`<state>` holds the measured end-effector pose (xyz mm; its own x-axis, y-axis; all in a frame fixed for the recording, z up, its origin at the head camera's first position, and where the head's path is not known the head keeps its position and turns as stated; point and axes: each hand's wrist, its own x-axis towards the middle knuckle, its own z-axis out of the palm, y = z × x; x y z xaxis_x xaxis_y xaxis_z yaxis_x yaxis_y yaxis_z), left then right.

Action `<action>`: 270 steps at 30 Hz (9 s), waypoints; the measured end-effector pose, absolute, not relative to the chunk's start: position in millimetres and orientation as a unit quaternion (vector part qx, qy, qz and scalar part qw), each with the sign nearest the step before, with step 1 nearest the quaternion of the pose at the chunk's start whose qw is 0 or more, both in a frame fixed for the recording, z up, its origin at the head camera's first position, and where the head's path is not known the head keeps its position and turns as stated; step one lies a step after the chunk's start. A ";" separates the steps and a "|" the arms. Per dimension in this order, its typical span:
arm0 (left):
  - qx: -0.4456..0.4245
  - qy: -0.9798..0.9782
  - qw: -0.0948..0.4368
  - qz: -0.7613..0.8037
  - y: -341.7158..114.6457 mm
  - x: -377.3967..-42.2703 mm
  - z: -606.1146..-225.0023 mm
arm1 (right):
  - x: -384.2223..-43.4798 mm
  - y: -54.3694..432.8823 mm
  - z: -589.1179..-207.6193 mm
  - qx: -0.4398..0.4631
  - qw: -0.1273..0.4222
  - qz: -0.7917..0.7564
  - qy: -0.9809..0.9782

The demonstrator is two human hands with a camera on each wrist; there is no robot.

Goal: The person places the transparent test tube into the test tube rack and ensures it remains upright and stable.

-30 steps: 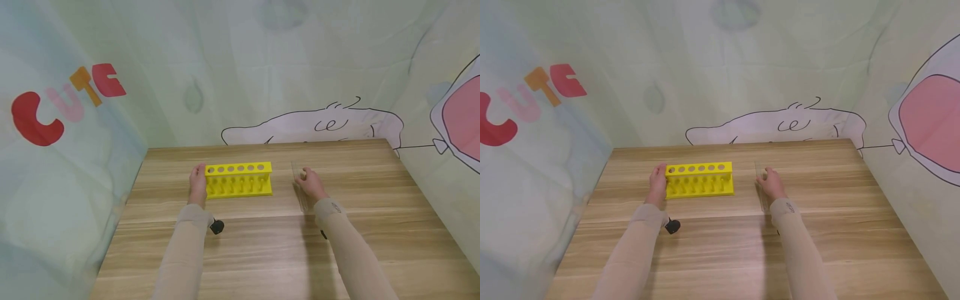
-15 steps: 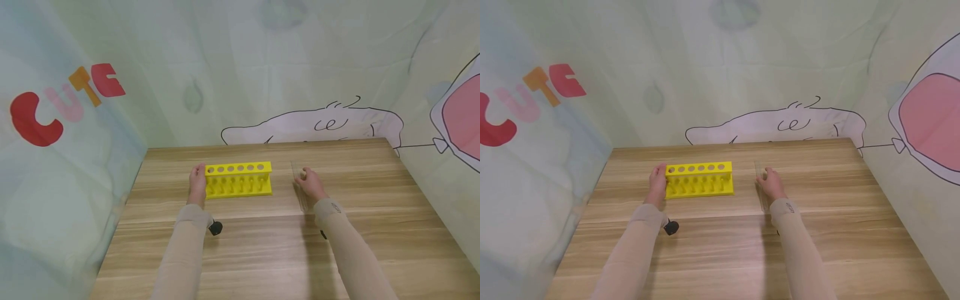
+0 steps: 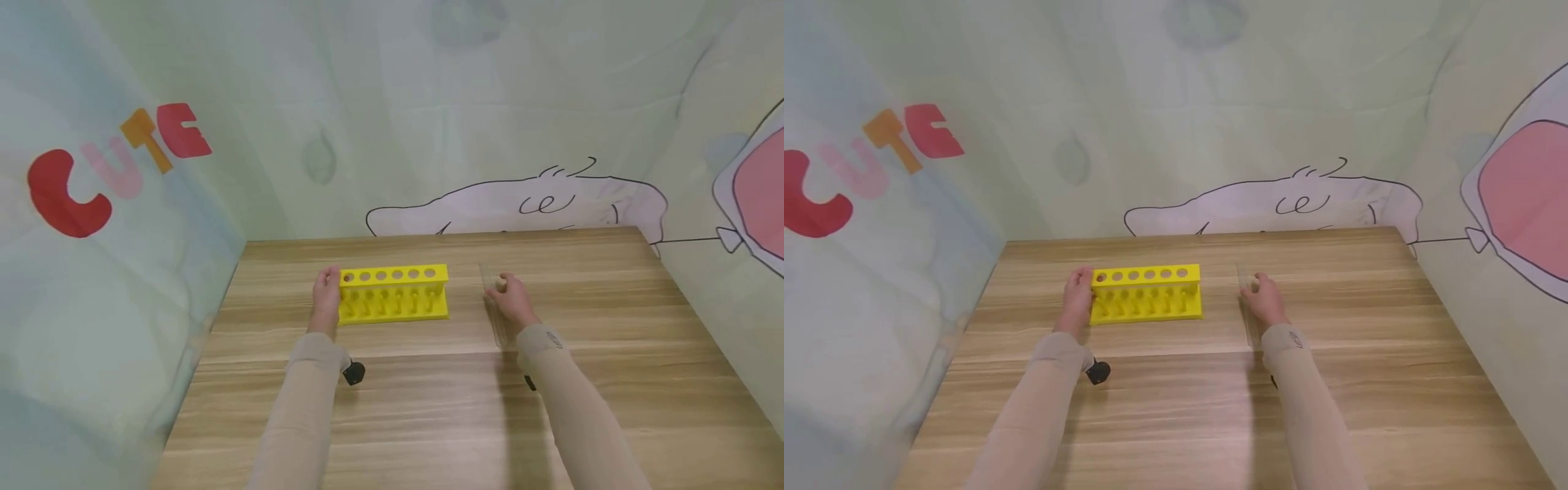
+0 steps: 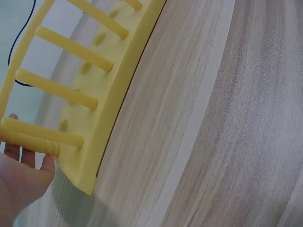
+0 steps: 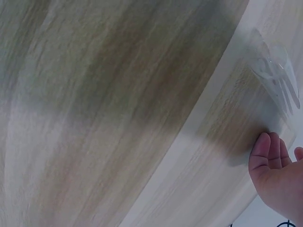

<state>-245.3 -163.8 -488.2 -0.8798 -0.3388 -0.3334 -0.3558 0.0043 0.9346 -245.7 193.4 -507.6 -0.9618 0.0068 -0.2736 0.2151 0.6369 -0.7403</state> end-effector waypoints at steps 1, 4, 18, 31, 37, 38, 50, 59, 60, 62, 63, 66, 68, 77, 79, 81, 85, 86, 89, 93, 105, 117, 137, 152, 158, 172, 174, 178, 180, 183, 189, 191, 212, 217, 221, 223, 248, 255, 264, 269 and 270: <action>-0.242 0.709 0.006 0.662 -163.2 -244.9 -487.7 | -245.6 194.1 -507.7 0.063 0.123 -0.424 0.895; -0.236 0.712 0.001 0.662 -162.4 -245.7 -488.4 | -244.9 194.9 -506.9 0.067 0.121 -0.431 0.892; -0.238 0.699 -0.007 0.675 -163.1 -247.8 -491.4 | -246.1 193.7 -505.9 0.062 0.120 -0.422 0.897; -0.238 0.699 0.002 0.674 -163.0 -245.3 -489.3 | -248.0 192.6 -505.0 0.054 0.128 -0.411 0.901; -0.237 0.702 0.000 0.671 -163.8 -246.5 -491.4 | -250.8 191.0 -506.8 0.056 0.133 -0.395 0.907; -0.238 0.703 0.001 0.670 -163.8 -246.8 -491.7 | -251.1 190.7 -507.3 0.054 0.132 -0.391 0.909; -0.230 0.702 -0.005 0.674 -163.9 -247.1 -494.4 | -254.7 188.6 -510.6 0.052 0.140 -0.367 0.918; -0.232 0.705 -0.003 0.670 -164.6 -247.4 -493.5 | -253.9 190.1 -506.5 0.060 0.148 -0.370 0.915; -0.232 0.706 -0.003 0.670 -164.5 -247.4 -493.4 | -253.8 190.4 -506.3 0.059 0.148 -0.368 0.916; -0.233 0.706 -0.003 0.669 -164.4 -247.4 -493.4 | -253.9 190.7 -506.4 0.054 0.147 -0.361 0.919; -0.234 0.706 -0.002 0.669 -164.4 -247.4 -493.4 | -253.7 190.8 -506.3 0.051 0.145 -0.358 0.921; -0.239 0.706 0.002 0.666 -164.5 -247.2 -493.5 | -254.8 191.5 -507.8 0.047 0.145 -0.357 0.922; -0.240 0.707 0.005 0.666 -164.3 -247.3 -493.7 | -255.0 191.7 -507.7 0.047 0.148 -0.358 0.921; -0.245 0.705 0.009 0.666 -164.0 -246.4 -492.3 | -252.5 191.7 -505.0 0.043 0.154 -0.365 0.917; -0.241 0.705 0.004 0.668 -163.7 -246.1 -491.8 | -251.5 191.1 -503.9 0.040 0.156 -0.366 0.917; -0.236 0.704 -0.001 0.670 -163.5 -245.8 -491.3 | -250.0 190.6 -502.2 0.042 0.163 -0.367 0.915; -0.234 0.701 -0.005 0.674 -163.3 -245.4 -490.5 | -247.9 190.5 -500.4 0.043 0.171 -0.364 0.914; -0.234 0.700 -0.004 0.674 -163.2 -245.3 -490.5 | -247.6 190.6 -500.4 0.045 0.172 -0.365 0.914; -0.235 0.700 -0.002 0.674 -162.9 -245.2 -490.4 | -247.3 190.9 -500.7 0.046 0.174 -0.367 0.913; -0.236 0.697 -0.003 0.677 -162.5 -245.5 -490.8 | -247.3 191.1 -501.2 0.051 0.176 -0.376 0.908; -0.241 0.696 0.007 0.677 -162.0 -244.8 -490.0 | -247.4 196.9 -502.2 0.050 0.180 -0.389 0.902; -0.242 0.702 0.014 0.669 -163.7 -244.7 -490.1 | -248.9 201.8 -491.5 0.028 0.130 -0.366 0.921; -0.236 0.711 0.013 0.662 -164.4 -243.7 -490.6 | -252.8 201.4 -481.4 0.011 0.119 -0.363 0.924; -0.223 0.713 0.031 0.664 -166.5 -242.6 -489.9 | -252.3 203.8 -478.1 0.002 0.102 -0.372 0.922; -0.224 0.712 0.027 0.665 -166.4 -243.9 -491.8 | -251.6 203.3 -474.0 0.001 0.098 -0.376 0.921; -0.225 0.712 0.030 0.665 -165.4 -243.0 -491.3 | -249.3 203.0 -467.0 -0.013 0.061 -0.382 0.922; -0.221 0.715 0.028 0.663 -165.5 -242.1 -490.5 | -249.6 203.7 -467.2 -0.020 0.054 -0.384 0.921; -0.213 0.721 0.021 0.659 -165.6 -241.5 -490.6 | -250.2 203.8 -466.5 -0.031 0.041 -0.394 0.918; -0.212 0.721 0.020 0.660 -165.8 -241.6 -491.2 | -250.1 203.3 -465.1 -0.033 0.038 -0.397 0.916; -0.211 0.722 0.018 0.659 -165.9 -242.3 -492.0 | -250.0 202.4 -462.9 -0.037 0.035 -0.401 0.915; -0.212 0.719 0.014 0.661 -166.7 -243.9 -494.0 | -250.7 202.2 -459.1 -0.037 0.033 -0.402 0.914; -0.214 0.718 0.013 0.662 -167.2 -244.4 -494.8 | -251.2 202.1 -458.5 -0.033 0.034 -0.407 0.912; -0.217 0.716 0.011 0.663 -168.9 -246.9 -495.8 | -253.0 196.0 -445.2 -0.043 0.026 -0.448 0.892; -0.211 0.718 -0.002 0.663 -167.6 -245.4 -495.8 | -253.1 194.3 -441.6 -0.046 0.028 -0.452 0.890; -0.206 0.721 -0.017 0.661 -166.6 -243.6 -495.0 | -253.9 194.3 -438.7 -0.043 0.032 -0.454 0.889; -0.206 0.720 -0.016 0.662 -166.8 -243.6 -495.1 | -254.4 194.6 -437.2 -0.044 0.034 -0.454 0.889; -0.208 0.721 0.008 0.661 -167.7 -245.9 -494.7 | -255.1 185.9 -419.4 -0.069 -0.002 -0.458 0.886; -0.209 0.723 0.013 0.659 -167.9 -245.0 -493.8 | -255.9 183.1 -415.6 -0.072 -0.003 -0.462 0.884; -0.207 0.722 0.010 0.660 -168.3 -245.0 -493.9 | -258.5 179.5 -412.2 -0.066 -0.004 -0.461 0.885; -0.206 0.723 0.013 0.660 -168.4 -244.5 -494.7 | -257.9 177.8 -408.3 -0.069 -0.006 -0.462 0.884; -0.205 0.723 0.014 0.659 -168.3 -244.2 -494.9 | -257.9 177.5 -407.7 -0.071 -0.007 -0.461 0.885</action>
<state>-244.2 -168.3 -494.9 -0.9152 -0.2783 -0.2916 -0.3160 0.0461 0.9476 -257.9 177.5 -407.7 -0.9899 -0.1187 0.0768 -0.1310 0.5652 -0.8145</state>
